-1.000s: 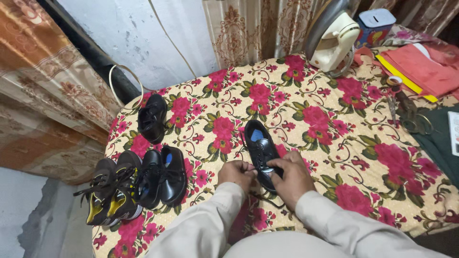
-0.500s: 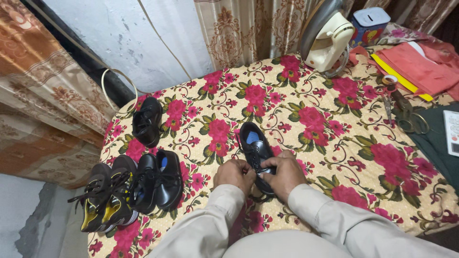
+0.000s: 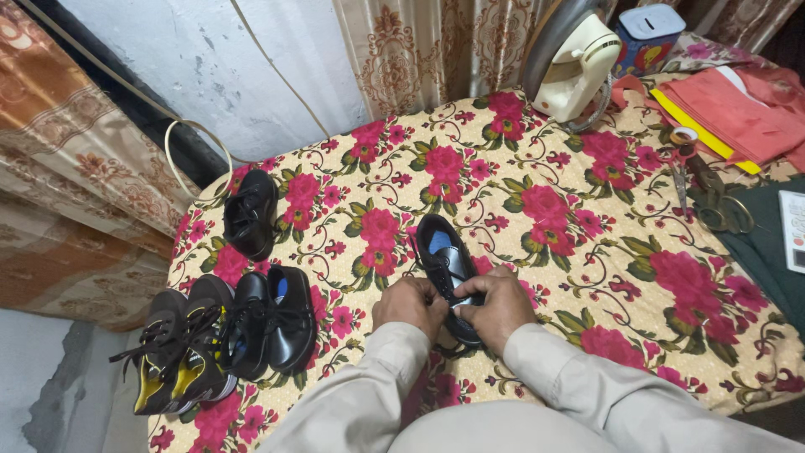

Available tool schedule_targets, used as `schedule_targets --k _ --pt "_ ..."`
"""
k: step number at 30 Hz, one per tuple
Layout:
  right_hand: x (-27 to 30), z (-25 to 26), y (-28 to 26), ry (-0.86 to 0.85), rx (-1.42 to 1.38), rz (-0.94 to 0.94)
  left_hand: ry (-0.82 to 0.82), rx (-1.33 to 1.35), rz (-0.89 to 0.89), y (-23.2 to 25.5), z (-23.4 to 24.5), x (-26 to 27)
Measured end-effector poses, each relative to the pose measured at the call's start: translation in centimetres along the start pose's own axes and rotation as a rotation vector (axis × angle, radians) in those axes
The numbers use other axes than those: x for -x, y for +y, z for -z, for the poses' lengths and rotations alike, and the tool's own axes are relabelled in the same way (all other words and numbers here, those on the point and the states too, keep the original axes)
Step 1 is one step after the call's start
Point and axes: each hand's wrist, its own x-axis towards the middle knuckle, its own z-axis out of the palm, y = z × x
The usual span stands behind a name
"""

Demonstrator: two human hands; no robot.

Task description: The person removes a shoelace from a black shoe and then re-laces the same shoe on a floral tablecloth. The hands thread the lace through the eyelets and tie a knot, leaving the shoe laced on the table.

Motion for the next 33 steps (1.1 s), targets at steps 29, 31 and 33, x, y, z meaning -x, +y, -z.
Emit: schedule_targets --k 29,31,33 --pt "-3.5 2.5 -1.9 -0.171 0.268 0.256 -0.141 -0.289 0.014 2.3 0.9 -1.4" --pt "-3.6 2.7 -2.1 -0.182 0.309 0.269 -0.144 -0.272 0.027 2.4 1.0 -1.5" --pt "-3.7 2.8 -2.1 -0.188 0.327 0.298 -0.154 -0.258 0.041 2.4 1.0 -1.4"
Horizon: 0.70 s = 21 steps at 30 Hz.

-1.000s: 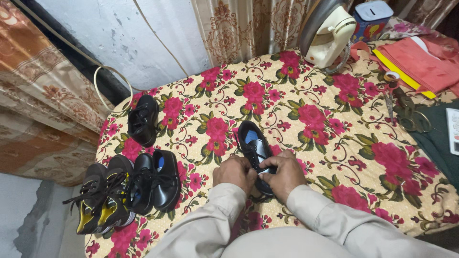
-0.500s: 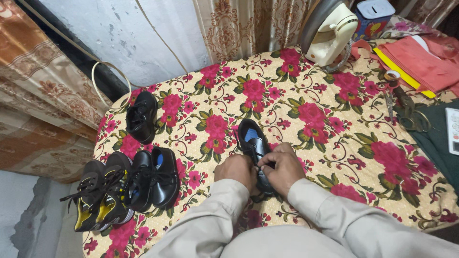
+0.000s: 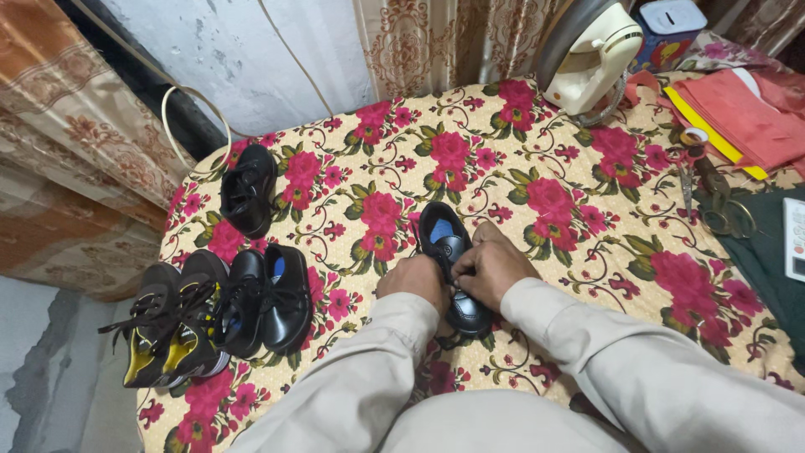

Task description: The person removes a shoelace from a black shoe and then re-laces the same shoe on a floral tablecloth. The hands thread the lace through the eyelets and tie a knot, leaving the shoe laced on the table.

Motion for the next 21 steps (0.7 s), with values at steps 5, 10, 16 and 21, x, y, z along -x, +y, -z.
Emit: schedule_targets --k 5,10,16,21 --pt "-1.1 -0.4 1.2 -0.09 0.067 0.006 0.005 -0.041 -0.012 0.4 0.1 0.0" --pt "-2.0 -2.8 3.0 -0.064 0.005 0.065 0.003 -0.003 -0.009 0.4 0.0 0.0" --pt "-2.6 -3.3 3.1 -0.164 0.085 0.009 -0.015 0.054 -0.004 -0.1 -0.1 -0.4" --pt "-2.9 -2.8 3.4 -0.212 0.096 0.029 0.001 0.088 -0.043 -0.6 -0.5 -0.5"
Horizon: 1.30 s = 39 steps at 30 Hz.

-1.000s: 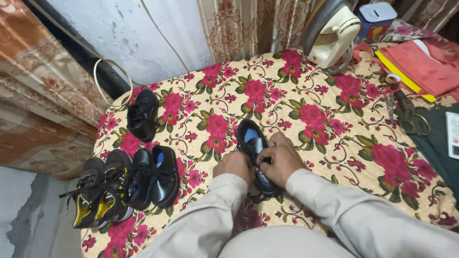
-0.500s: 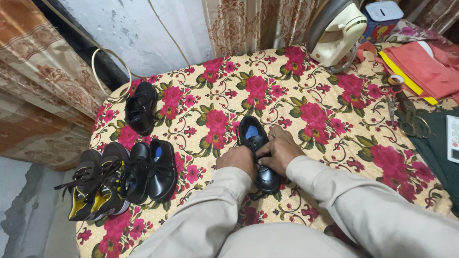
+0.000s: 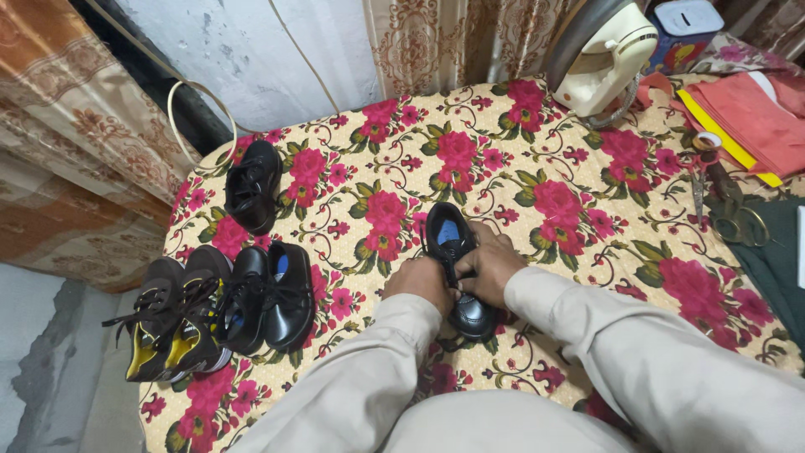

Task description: The person removes a shoelace from a black shoe and then re-laces the same shoe on a floral tablecloth. The hands thread the lace through the eyelets and tie a knot, leaving the shoe laced on the table.

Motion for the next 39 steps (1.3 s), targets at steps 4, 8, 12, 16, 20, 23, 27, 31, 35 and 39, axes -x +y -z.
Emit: schedule_targets --k 4,8,12,16,20,23,27,31,35,39 --pt "-1.6 -0.6 1.1 -0.107 0.026 0.052 0.001 0.048 0.03 0.0 -0.2 0.1" --pt "-2.8 -0.9 1.5 -0.311 0.055 -0.042 0.009 0.063 0.027 -0.1 -0.2 0.6" --pt "-2.7 -0.1 0.3 -0.329 0.088 -0.122 0.008 0.096 0.009 -0.4 -0.2 1.0" --pt "-0.9 0.9 -1.7 -0.185 0.15 -0.035 0.012 0.138 0.025 -0.8 -0.6 0.7" --pt "2.0 2.1 -3.5 0.114 0.086 0.156 0.08 0.236 -0.046 -1.6 -1.5 0.7" --pt "3.9 3.5 -4.0 0.226 0.025 0.166 -0.023 0.355 0.11 -2.2 -2.3 1.1" --pt "4.6 5.2 -3.2 0.304 0.102 0.264 -0.357 1.316 0.442 -2.4 -3.2 2.1" --pt "4.6 5.6 -1.3 0.295 -0.026 0.14 -0.454 1.551 0.476 -3.3 -3.1 2.6" --pt "4.5 4.8 -0.1 0.407 -0.041 0.21 -0.462 1.648 0.381 -2.9 -3.2 2.4" --pt "4.1 3.8 -0.2 0.106 -0.478 -0.249 -0.384 1.572 0.458 -2.2 -3.4 2.7"
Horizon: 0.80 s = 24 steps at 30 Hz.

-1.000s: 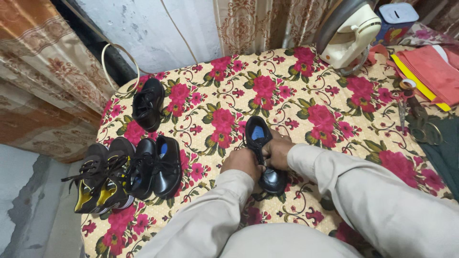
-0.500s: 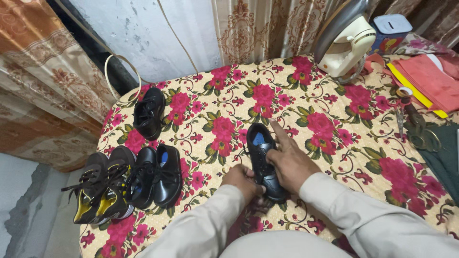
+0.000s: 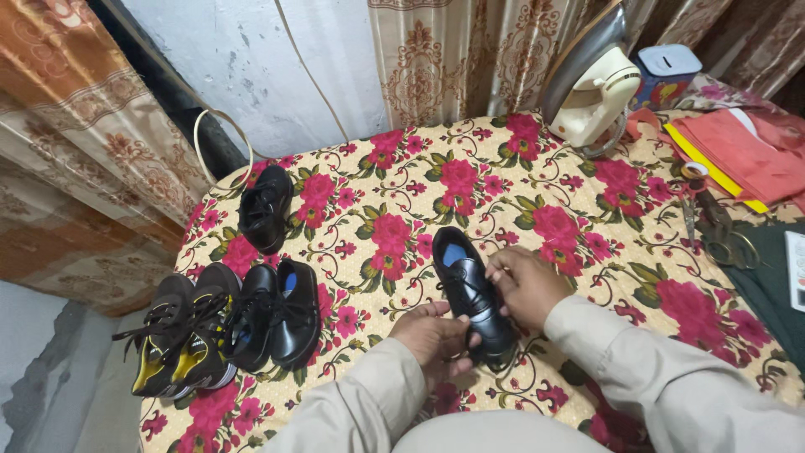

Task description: The person removes a shoelace from a black shoe and then re-laces the same shoe on a floral tablecloth. The hands thread the lace through the eyelets and tie a knot, leaving the shoe laced on the table.

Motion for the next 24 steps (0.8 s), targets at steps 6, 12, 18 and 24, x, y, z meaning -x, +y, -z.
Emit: schedule_targets --k 6,12,18,24 --pt "-0.9 0.2 0.1 -0.088 -0.624 -0.263 0.045 0.046 -0.096 0.7 -0.3 0.6" --pt "0.2 3.1 0.2 0.013 -0.765 -0.311 0.003 0.013 -0.096 0.2 0.4 0.2" --pt "1.1 7.9 -2.4 0.017 -0.745 -0.093 -0.049 -0.026 -0.093 -0.3 0.7 -0.5" --pt "2.1 11.2 -6.7 0.023 -0.394 0.099 0.022 0.218 -0.027 0.9 -0.5 0.1"
